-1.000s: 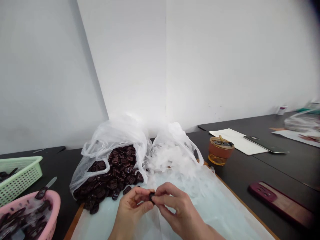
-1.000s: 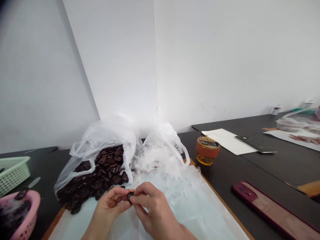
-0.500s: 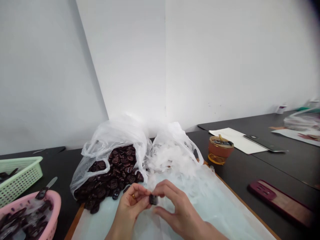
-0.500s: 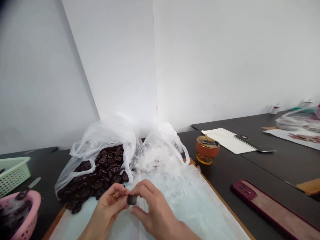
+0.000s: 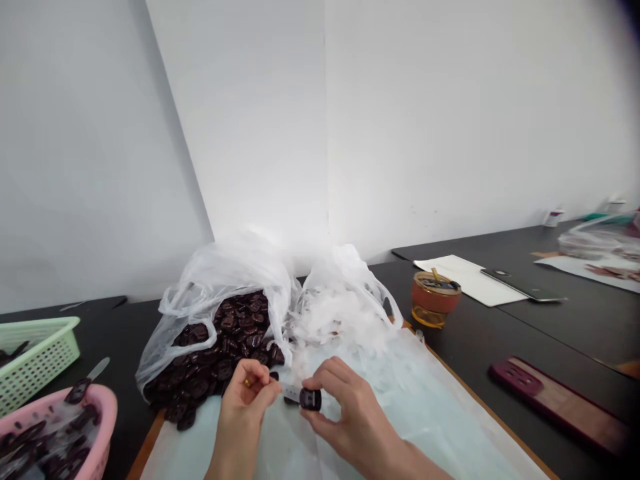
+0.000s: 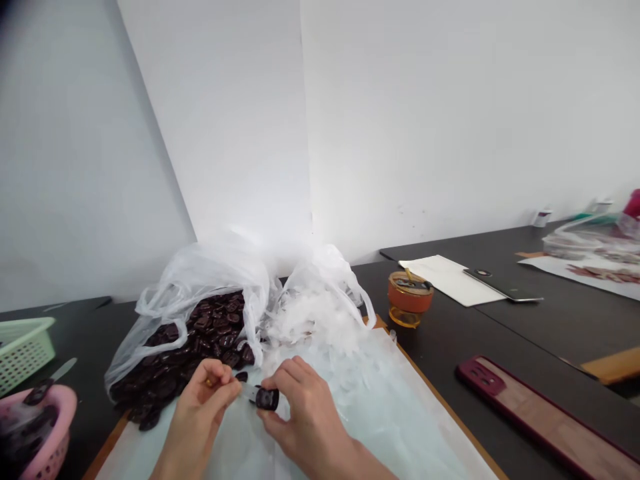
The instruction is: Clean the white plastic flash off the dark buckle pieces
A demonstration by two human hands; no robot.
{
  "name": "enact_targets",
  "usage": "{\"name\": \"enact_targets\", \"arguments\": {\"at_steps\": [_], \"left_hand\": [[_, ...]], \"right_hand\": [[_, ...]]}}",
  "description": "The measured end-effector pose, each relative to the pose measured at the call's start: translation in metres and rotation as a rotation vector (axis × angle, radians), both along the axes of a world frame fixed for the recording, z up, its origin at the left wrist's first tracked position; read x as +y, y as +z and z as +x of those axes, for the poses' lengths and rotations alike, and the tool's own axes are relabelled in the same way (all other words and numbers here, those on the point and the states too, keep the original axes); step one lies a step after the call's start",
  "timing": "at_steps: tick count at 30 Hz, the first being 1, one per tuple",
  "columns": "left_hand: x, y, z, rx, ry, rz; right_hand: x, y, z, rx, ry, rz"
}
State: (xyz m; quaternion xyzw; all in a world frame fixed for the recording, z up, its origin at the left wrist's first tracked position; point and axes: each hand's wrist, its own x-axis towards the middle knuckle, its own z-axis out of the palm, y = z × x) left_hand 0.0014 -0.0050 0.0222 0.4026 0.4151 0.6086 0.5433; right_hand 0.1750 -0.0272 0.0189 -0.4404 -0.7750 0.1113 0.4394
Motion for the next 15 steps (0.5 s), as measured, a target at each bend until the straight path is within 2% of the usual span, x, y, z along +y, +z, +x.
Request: {"name": "enact_targets", "arguments": {"at_steps": [3,7,9,11,13,15], "left_hand": [[-0.001,-0.003,-0.001,0.085,-0.080,-0.001],[-0.003,-0.011,0.004,0.223,-0.379,0.021],[-0.001,-0.010,0.005,0.255,-0.428,0.011],[0.003,-0.002,-0.002,0.221,-0.301,-0.001],[0.007,0.014,-0.022,0.071,-0.036,0.014],[0.010,0.034,-0.052,-0.177,0.218,0.102]], "right_hand": [[0.001,-0.002,0.000,0.010,0.009,0.005],[0.001,-0.003,0.002,0.012,0.105,0.010],[0.003,-0.001,0.006,0.025,0.169,-0.016],[0.006,0.002,0.014,0.067,0.156,-0.054],[0.011,0.003,0.023,0.084,0.057,-0.084],[0.017,0.003,0.031,0.019,-0.028,-0.107]]}}
